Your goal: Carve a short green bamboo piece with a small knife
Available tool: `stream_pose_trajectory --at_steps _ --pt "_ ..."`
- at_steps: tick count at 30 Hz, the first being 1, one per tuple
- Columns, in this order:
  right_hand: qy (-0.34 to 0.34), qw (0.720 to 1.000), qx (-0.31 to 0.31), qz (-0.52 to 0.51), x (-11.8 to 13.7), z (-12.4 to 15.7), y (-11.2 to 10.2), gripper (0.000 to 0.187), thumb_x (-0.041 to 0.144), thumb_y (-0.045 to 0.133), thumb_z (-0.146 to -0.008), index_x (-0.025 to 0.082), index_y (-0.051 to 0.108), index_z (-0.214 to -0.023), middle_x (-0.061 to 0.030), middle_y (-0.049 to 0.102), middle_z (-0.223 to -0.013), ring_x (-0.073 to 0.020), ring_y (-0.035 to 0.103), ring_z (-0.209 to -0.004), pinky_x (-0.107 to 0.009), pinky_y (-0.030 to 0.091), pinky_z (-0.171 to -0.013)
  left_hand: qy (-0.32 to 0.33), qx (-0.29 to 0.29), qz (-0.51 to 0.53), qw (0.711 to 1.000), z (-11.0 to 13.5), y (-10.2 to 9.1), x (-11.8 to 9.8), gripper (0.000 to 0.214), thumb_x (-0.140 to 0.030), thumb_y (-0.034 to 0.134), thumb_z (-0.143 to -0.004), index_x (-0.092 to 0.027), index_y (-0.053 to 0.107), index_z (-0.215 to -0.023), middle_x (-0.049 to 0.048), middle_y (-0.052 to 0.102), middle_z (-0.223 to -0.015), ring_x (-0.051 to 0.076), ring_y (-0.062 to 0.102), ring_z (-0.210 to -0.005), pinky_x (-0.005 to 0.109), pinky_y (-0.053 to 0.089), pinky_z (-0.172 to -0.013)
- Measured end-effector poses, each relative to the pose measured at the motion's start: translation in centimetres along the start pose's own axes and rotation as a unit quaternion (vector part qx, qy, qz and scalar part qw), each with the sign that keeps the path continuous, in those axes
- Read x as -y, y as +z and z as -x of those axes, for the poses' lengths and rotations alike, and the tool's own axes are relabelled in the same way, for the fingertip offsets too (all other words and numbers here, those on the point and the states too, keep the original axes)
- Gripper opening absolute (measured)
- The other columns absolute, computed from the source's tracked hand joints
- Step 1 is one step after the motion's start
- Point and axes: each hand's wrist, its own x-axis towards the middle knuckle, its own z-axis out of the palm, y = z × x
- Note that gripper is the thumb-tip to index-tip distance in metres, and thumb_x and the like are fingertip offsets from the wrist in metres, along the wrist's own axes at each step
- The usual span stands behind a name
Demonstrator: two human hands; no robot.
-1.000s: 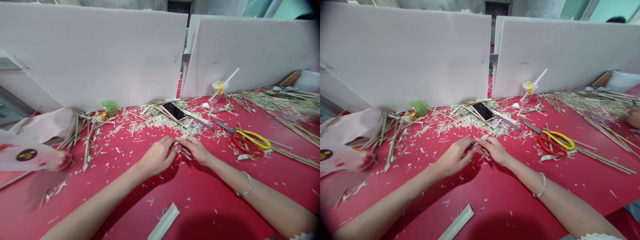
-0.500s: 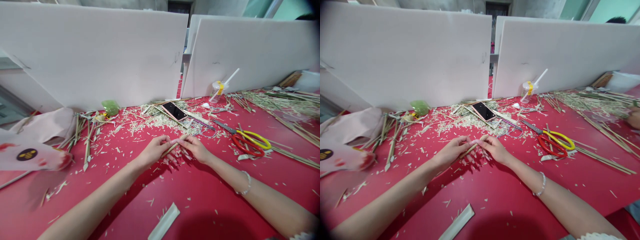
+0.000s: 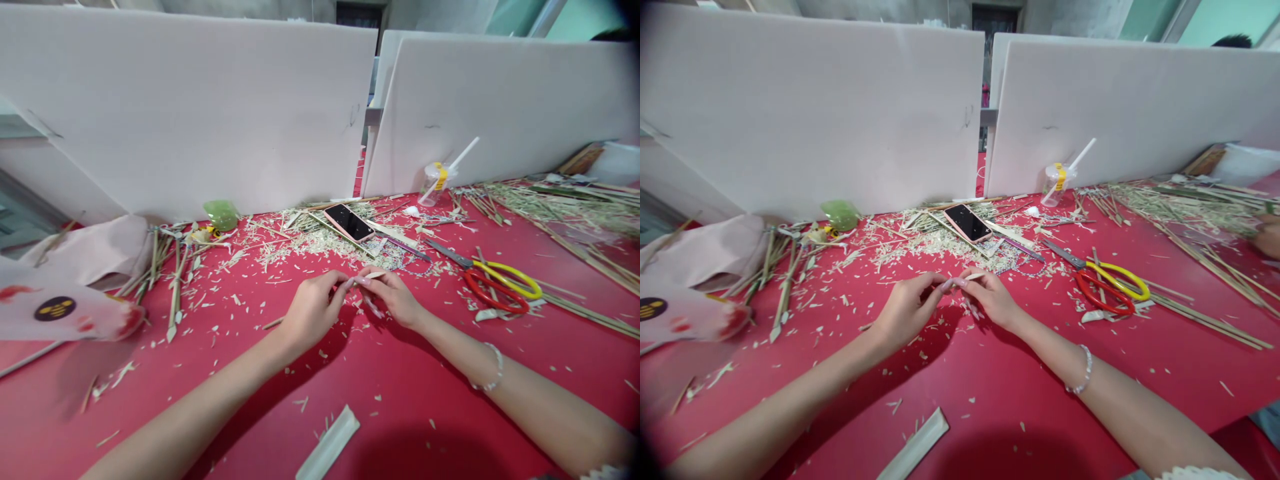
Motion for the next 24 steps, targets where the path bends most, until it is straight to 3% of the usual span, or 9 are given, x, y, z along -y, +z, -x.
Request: stream_pose_trajectory --at_steps 6,16,20,24 --pt "-0.021 0.999 -0.031 0.001 0.1 0.2 0.2 0.027 0.044 0.07 -0.077 0.02 0.058 -0.079 0.0099 0.044 -0.047 -0.0068 0.038 -0.034 -0.02 0.03 -0.035 0.095 -0.022 -0.124 0.988 0.3 0.0 0.3 0.019 -0.023 0.045 -0.098 -0.014 0.062 -0.097 0.0062 0.071 -0.079 0.015 0.065 -0.064 0.025 0.05 -0.061" --pt "-0.022 0.997 -0.076 -0.007 0.2 0.5 1.1 0.022 0.041 0.065 -0.077 0.021 0.056 -0.075 0.008 0.048 -0.045 -0.0082 0.04 -0.032 -0.021 0.03 -0.032 0.258 -0.069 -0.261 0.928 1.1 0.4 1.2 0.019 -0.014 0.036 -0.1 -0.011 0.053 -0.107 0.01 0.072 -0.086 0.019 0.069 -0.073 0.028 0.056 -0.064" --pt "-0.041 0.995 -0.093 -0.02 0.1 0.9 1.6 0.015 0.035 0.062 -0.079 0.021 0.056 -0.076 0.0063 0.052 -0.05 -0.0087 0.044 -0.036 -0.02 0.034 -0.035 0.277 -0.071 -0.257 0.923 1.3 0.4 1.0 0.02 -0.012 0.036 -0.099 -0.011 0.052 -0.112 0.0115 0.071 -0.091 0.019 0.07 -0.08 0.029 0.057 -0.07" --pt "-0.042 0.995 -0.091 -0.027 0.3 1.0 1.6 0.014 0.035 0.061 -0.079 0.022 0.056 -0.077 0.0058 0.053 -0.052 -0.009 0.044 -0.038 -0.021 0.035 -0.038 0.262 -0.076 -0.229 0.935 1.1 0.2 0.6 0.019 -0.015 0.037 -0.099 -0.012 0.054 -0.105 0.0102 0.071 -0.085 0.018 0.069 -0.074 0.028 0.057 -0.065"
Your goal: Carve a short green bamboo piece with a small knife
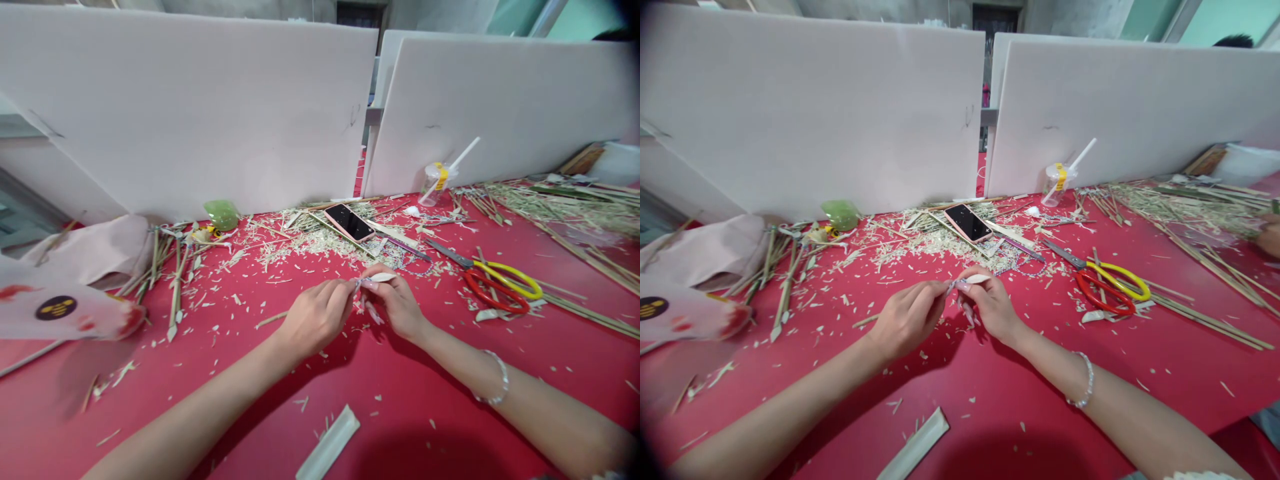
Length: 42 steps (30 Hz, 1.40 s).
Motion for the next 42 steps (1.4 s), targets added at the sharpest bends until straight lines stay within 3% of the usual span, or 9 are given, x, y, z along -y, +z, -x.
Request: stream_pose_trajectory --at_steps 6,9,15,23,26,29,34,38,42 --pt "0.034 0.998 0.029 -0.039 0.2 -0.2 -0.3 0.026 0.044 0.068 -0.078 0.022 0.056 -0.081 0.0053 0.057 -0.055 -0.0083 0.045 -0.039 -0.02 0.034 -0.037 -0.041 0.019 0.059 0.997 -0.5 -0.1 0.2 0.023 -0.022 0.038 -0.101 -0.014 0.06 -0.099 0.0096 0.072 -0.088 0.016 0.068 -0.076 0.027 0.056 -0.068" --pt "0.035 0.999 0.025 -0.021 0.0 -0.5 -0.3 0.032 0.048 0.072 -0.077 0.021 0.055 -0.076 0.0079 0.05 -0.047 -0.0068 0.041 -0.034 -0.019 0.031 -0.035 -0.114 0.051 0.155 0.98 -0.9 -0.1 0.4 0.024 -0.022 0.043 -0.099 -0.014 0.065 -0.097 0.0089 0.073 -0.085 0.015 0.067 -0.072 0.025 0.054 -0.066" --pt "0.044 0.999 0.014 -0.024 -0.3 -0.9 -0.7 0.036 0.05 0.075 -0.073 0.02 0.055 -0.075 0.0076 0.052 -0.049 -0.0063 0.04 -0.033 -0.02 0.029 -0.033 -0.343 0.095 0.371 0.858 -1.6 -0.2 1.4 0.017 -0.03 0.064 -0.086 -0.017 0.075 -0.085 0.0026 0.074 -0.069 0.013 0.063 -0.06 0.024 0.05 -0.059" --pt "0.022 0.998 0.044 0.03 -0.5 -1.1 -1.2 0.034 0.048 0.074 -0.076 0.02 0.056 -0.074 0.0072 0.049 -0.049 -0.0073 0.041 -0.038 -0.021 0.03 -0.038 -0.429 0.192 0.468 0.748 -1.8 -0.1 2.1 0.025 -0.038 0.066 -0.084 -0.015 0.072 -0.077 0.0034 0.072 -0.067 0.01 0.058 -0.051 0.022 0.046 -0.05" --pt "0.019 0.998 0.041 0.033 -0.2 -1.3 -1.5 0.033 0.048 0.074 -0.077 0.02 0.057 -0.074 0.0067 0.049 -0.051 -0.0073 0.041 -0.038 -0.021 0.031 -0.038 -0.411 0.171 0.434 0.783 -1.8 -0.1 1.8 0.029 -0.04 0.062 -0.087 -0.015 0.072 -0.076 0.001 0.068 -0.061 0.007 0.049 -0.042 0.02 0.039 -0.044" --pt "0.015 0.999 0.03 0.019 0.0 -1.4 -1.6 0.031 0.046 0.074 -0.078 0.02 0.058 -0.075 0.006 0.05 -0.054 -0.0073 0.043 -0.039 -0.021 0.033 -0.039 -0.383 0.086 0.365 0.845 -1.6 0.0 1.2 0.025 -0.037 0.064 -0.087 -0.016 0.075 -0.081 -0.0004 0.066 -0.055 0.009 0.051 -0.044 0.02 0.04 -0.045" --pt "0.032 0.999 0.023 -0.002 0.7 -1.1 -1.3 0.032 0.046 0.074 -0.078 0.02 0.057 -0.071 0.0052 0.051 -0.055 -0.0075 0.045 -0.04 -0.021 0.033 -0.037 -0.236 -0.036 0.269 0.933 -0.9 -0.1 0.2 0.016 -0.021 0.059 -0.09 -0.017 0.074 -0.095 0.0061 0.077 -0.083 0.014 0.069 -0.069 0.025 0.054 -0.063" --pt "0.045 0.999 0.014 -0.003 1.6 -0.8 -1.0 0.031 0.046 0.076 -0.076 0.019 0.061 -0.072 0.0039 0.055 -0.056 -0.0073 0.046 -0.04 -0.02 0.031 -0.034 -0.237 -0.091 0.31 0.916 -0.7 0.1 0.1 0.011 -0.017 0.062 -0.088 -0.015 0.071 -0.094 0.0078 0.077 -0.09 0.015 0.071 -0.077 0.026 0.057 -0.07" --pt "0.056 0.998 -0.011 -0.009 1.9 -0.9 -0.8 0.032 0.045 0.078 -0.074 0.018 0.06 -0.073 0.0045 0.056 -0.055 -0.0065 0.046 -0.039 -0.018 0.033 -0.034 -0.288 -0.075 0.378 0.877 -0.7 0.6 0.3 0.005 -0.019 0.063 -0.086 -0.015 0.067 -0.085 0.01 0.076 -0.095 0.018 0.072 -0.083 0.029 0.058 -0.071"
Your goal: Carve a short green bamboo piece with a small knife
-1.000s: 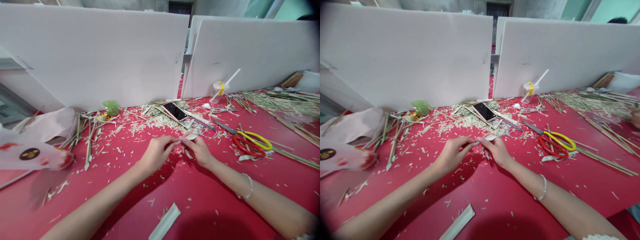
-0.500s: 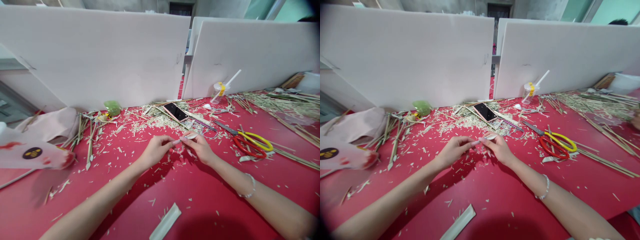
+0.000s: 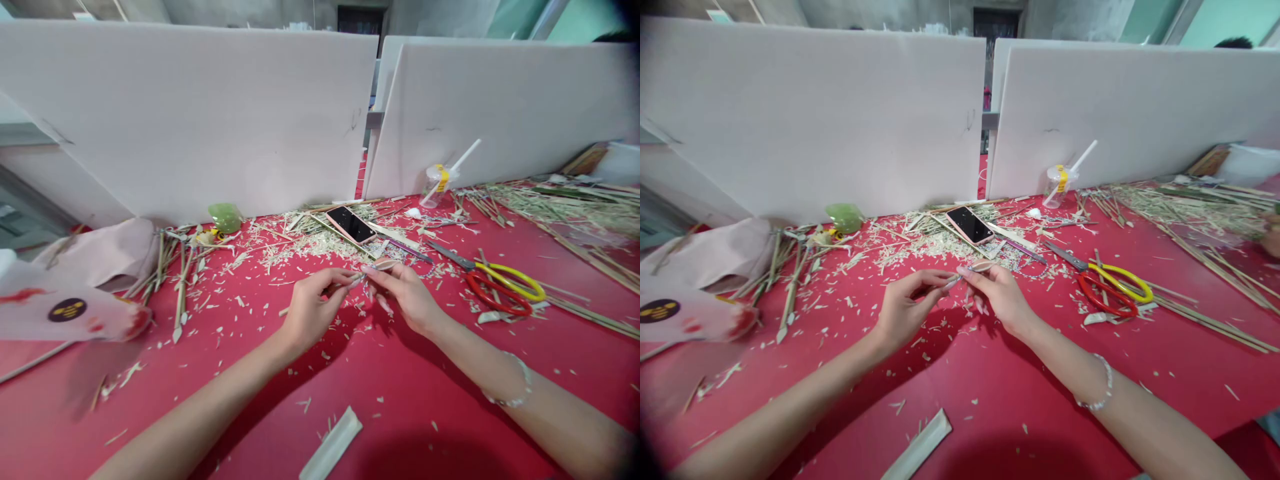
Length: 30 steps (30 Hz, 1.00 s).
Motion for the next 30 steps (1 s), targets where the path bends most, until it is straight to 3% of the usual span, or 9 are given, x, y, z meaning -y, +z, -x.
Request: stream_pose_trajectory --at_steps 5,8,11,15,19,26,30 --pt "0.005 1.0 -0.008 -0.005 -0.3 -0.4 -0.1 0.033 0.045 0.079 -0.072 0.019 0.059 -0.073 0.0044 0.058 -0.055 -0.0063 0.047 -0.039 -0.017 0.034 -0.034 -0.06 0.023 -0.006 0.998 -0.3 0.0 -0.3 0.025 -0.032 0.071 -0.081 -0.019 0.051 -0.092 0.0062 0.071 -0.088 0.015 0.067 -0.07 0.026 0.053 -0.06" --pt "0.011 1.0 -0.011 -0.007 -0.4 -0.3 0.0 0.035 0.046 0.08 -0.07 0.019 0.058 -0.071 0.0049 0.057 -0.054 -0.0063 0.046 -0.038 -0.018 0.033 -0.033 -0.046 0.047 -0.111 0.992 -0.3 -0.2 -0.6 0.038 -0.04 0.075 -0.077 -0.021 0.044 -0.09 -0.003 0.061 -0.069 0.011 0.055 -0.054 0.023 0.044 -0.05" --pt "0.012 1.0 0.002 0.011 -0.2 -0.1 0.3 0.037 0.048 0.08 -0.07 0.019 0.057 -0.07 0.0058 0.055 -0.052 -0.0062 0.045 -0.035 -0.019 0.032 -0.032 0.0 0.095 -0.215 0.972 -0.3 -0.4 -0.7 0.031 -0.043 0.063 -0.088 -0.022 0.041 -0.086 -0.0081 0.049 -0.059 0.01 0.046 -0.047 0.022 0.036 -0.047" --pt "0.0 0.998 0.035 0.052 0.1 0.2 0.6 0.038 0.051 0.075 -0.075 0.018 0.057 -0.067 0.0063 0.051 -0.05 -0.006 0.043 -0.034 -0.019 0.031 -0.034 0.06 0.173 -0.318 0.93 -0.4 -0.6 -0.4 0.023 -0.039 0.044 -0.099 -0.021 0.041 -0.085 -0.0017 0.055 -0.068 0.013 0.052 -0.053 0.024 0.036 -0.05" --pt "-0.018 0.996 0.036 0.08 0.4 0.2 0.5 0.038 0.049 0.074 -0.076 0.018 0.056 -0.063 0.0055 0.05 -0.051 -0.0066 0.046 -0.038 -0.02 0.035 -0.038 0.066 0.232 -0.361 0.901 -0.7 -0.9 -0.6 0.021 -0.031 0.035 -0.102 -0.019 0.045 -0.088 0.0029 0.059 -0.076 0.015 0.056 -0.058 0.026 0.039 -0.053" --pt "0.001 0.995 0.021 0.095 0.5 0.1 0.5 0.036 0.052 0.071 -0.077 0.018 0.06 -0.07 0.0039 0.054 -0.054 -0.0079 0.047 -0.04 -0.021 0.034 -0.037 0.089 0.217 -0.258 0.937 -1.4 -1.5 -1.3 0.025 -0.025 0.034 -0.1 -0.019 0.046 -0.079 -0.0007 0.052 -0.069 0.012 0.048 -0.058 0.025 0.04 -0.058" --pt "0.049 0.991 0.046 0.12 0.9 0.7 -1.4 0.045 0.062 0.062 -0.081 0.018 0.062 -0.075 -0.0006 0.06 -0.062 -0.0106 0.053 -0.046 -0.022 0.039 -0.04 0.067 0.215 -0.215 0.95 -1.8 -1.7 -1.4 0.025 -0.024 0.038 -0.098 -0.019 0.046 -0.075 -0.0034 0.047 -0.065 0.01 0.044 -0.056 0.023 0.038 -0.057"
